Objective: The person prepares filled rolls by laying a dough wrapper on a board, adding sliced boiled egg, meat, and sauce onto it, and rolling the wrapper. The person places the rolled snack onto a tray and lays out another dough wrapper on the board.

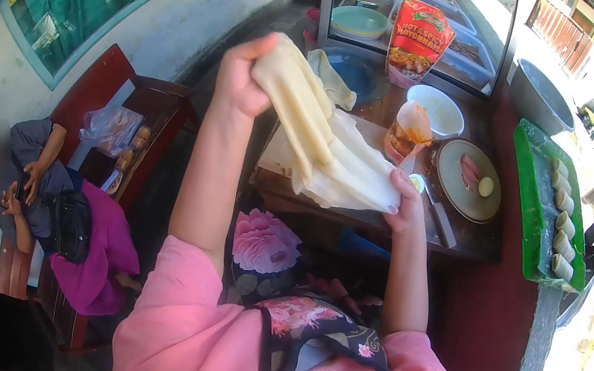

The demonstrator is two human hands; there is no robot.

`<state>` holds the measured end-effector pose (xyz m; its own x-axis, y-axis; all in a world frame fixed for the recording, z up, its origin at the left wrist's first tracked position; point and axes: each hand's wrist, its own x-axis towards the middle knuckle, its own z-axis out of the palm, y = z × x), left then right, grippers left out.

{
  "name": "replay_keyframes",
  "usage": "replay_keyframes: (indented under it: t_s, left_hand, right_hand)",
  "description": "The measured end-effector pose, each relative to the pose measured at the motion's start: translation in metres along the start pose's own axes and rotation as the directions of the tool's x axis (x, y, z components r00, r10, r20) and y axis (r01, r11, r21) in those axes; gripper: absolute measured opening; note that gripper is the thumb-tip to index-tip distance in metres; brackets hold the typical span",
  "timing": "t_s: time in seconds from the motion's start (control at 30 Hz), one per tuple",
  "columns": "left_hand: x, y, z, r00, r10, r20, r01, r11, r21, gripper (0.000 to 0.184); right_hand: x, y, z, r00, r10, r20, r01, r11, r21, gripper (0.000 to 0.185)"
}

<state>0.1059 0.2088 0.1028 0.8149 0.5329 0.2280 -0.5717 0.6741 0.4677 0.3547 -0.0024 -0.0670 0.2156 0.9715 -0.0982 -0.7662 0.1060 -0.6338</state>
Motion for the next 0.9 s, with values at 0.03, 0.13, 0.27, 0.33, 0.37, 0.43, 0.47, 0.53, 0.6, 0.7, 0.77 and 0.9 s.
replay_keyframes:
  t_s: [0.03,0.13,0.27,0.33,0.37,0.43,0.47,0.53,0.6,0.7,0.77,0.9]
  left_hand:
    - [0.015,0.016,-0.002,0.999,0.024,-0.027,-0.023,1.0,0.014,0.022]
    - [0.059,0.036,0.016,0.972,0.194,-0.134,-0.182,0.979,0.096,0.018]
    - [0.121,0.03,0.032,0.882,0.413,-0.228,-0.338,0.891,0.304,0.02]
    - [0.155,0.021,0.026,0.857,0.447,-0.258,-0.349,0.87,0.349,0.025]
    - [0.168,0.015,0.023,0.847,0.446,-0.288,-0.337,0.871,0.357,0.025]
    - [0.187,0.011,0.01,0.855,0.439,-0.277,-0.33,0.872,0.361,0.023]
    - [0.195,0.011,0.006,0.858,0.436,-0.27,-0.329,0.872,0.362,0.023]
    - [0.201,0.01,0.003,0.855,0.468,-0.222,-0.363,0.847,0.388,0.021]
    - [0.211,0.016,-0.006,0.857,0.484,-0.178,-0.39,0.834,0.391,0.02]
    - [0.223,0.022,-0.01,0.884,0.451,-0.12,-0.37,0.834,0.409,0.016]
    - [0.231,0.022,-0.011,0.879,0.476,-0.029,-0.416,0.796,0.439,0.015]
    - [0.251,0.024,-0.028,0.915,0.394,0.089,-0.375,0.749,0.546,0.025]
  right_hand:
    - [0.0,0.0,-0.001,1.0,0.002,0.012,-0.002,1.0,0.002,0.019]
    - [-0.002,-0.001,0.008,1.0,-0.014,-0.018,0.014,1.0,0.028,0.021]
    - [-0.005,-0.002,0.012,1.0,-0.016,0.001,0.016,1.0,0.027,0.02]
    - [-0.003,-0.003,0.005,0.998,-0.001,0.067,0.0,1.0,0.006,0.021]
    - [-0.002,0.0,0.005,0.999,-0.013,0.031,0.013,1.0,0.019,0.02]
    - [-0.004,-0.002,0.008,1.0,-0.007,0.007,0.007,1.0,0.01,0.02]
    - [-0.005,-0.003,0.011,1.0,-0.005,-0.003,0.005,1.0,0.004,0.02]
    - [-0.004,-0.001,0.015,0.998,-0.008,-0.055,0.008,1.0,0.012,0.019]
    - [-0.004,-0.002,0.014,0.999,-0.001,-0.047,0.001,1.0,0.0,0.018]
    - [-0.007,-0.005,0.011,0.999,0.027,0.046,-0.025,0.999,-0.049,0.015]
    - [-0.008,-0.004,0.013,0.999,0.029,0.036,-0.026,0.996,-0.08,0.015]
    - [-0.01,-0.007,0.02,0.998,0.054,0.029,-0.049,0.988,-0.143,0.015]
